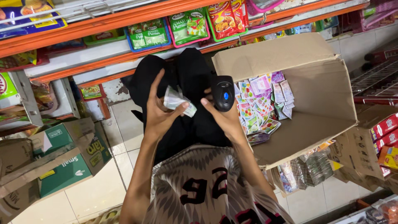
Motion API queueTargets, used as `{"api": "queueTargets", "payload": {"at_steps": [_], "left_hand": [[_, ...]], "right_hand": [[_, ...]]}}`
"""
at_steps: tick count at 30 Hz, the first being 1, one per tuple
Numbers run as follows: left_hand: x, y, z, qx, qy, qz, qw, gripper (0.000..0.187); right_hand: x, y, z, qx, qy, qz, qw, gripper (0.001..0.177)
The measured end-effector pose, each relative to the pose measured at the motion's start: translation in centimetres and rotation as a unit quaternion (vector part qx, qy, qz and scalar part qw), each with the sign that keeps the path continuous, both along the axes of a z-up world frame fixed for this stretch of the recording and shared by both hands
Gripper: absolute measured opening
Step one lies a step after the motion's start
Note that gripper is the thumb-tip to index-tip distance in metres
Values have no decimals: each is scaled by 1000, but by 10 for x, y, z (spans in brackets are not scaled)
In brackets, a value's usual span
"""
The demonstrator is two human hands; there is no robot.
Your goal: The person scans merchandise packets with a barcode scanner while seated on the floor and places some on supermarket shelves.
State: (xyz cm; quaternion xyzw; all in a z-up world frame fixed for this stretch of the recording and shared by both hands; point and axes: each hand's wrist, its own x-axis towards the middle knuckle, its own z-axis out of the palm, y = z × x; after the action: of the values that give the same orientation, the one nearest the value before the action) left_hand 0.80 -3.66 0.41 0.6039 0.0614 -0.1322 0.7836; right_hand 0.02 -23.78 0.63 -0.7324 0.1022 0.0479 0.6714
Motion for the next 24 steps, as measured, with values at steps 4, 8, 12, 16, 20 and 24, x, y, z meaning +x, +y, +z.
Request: {"api": "queueTargets", "payload": {"at_steps": [4,8,12,16,20,24], "left_hand": [[-3,0,3,-83,-73,-69,991,95],[-1,0,13,-63,-94,-148,982,95],[1,0,20,-84,-38,-258,962,82],[5,8,24,-11,-15,-234,972,79],[7,14,21,13,-49,-157,986,83],[8,8,16,45,-56,-58,996,85]], "right_hand": [[2,-14,-1,61,2,11,998,34],[0,-31,-13,44,20,125,991,43],[-4,-30,-32,171,100,150,969,63],[-8,-25,-40,267,89,104,954,44],[-6,-17,-28,155,49,53,985,42],[-6,-7,-12,63,53,-28,996,35]]}}
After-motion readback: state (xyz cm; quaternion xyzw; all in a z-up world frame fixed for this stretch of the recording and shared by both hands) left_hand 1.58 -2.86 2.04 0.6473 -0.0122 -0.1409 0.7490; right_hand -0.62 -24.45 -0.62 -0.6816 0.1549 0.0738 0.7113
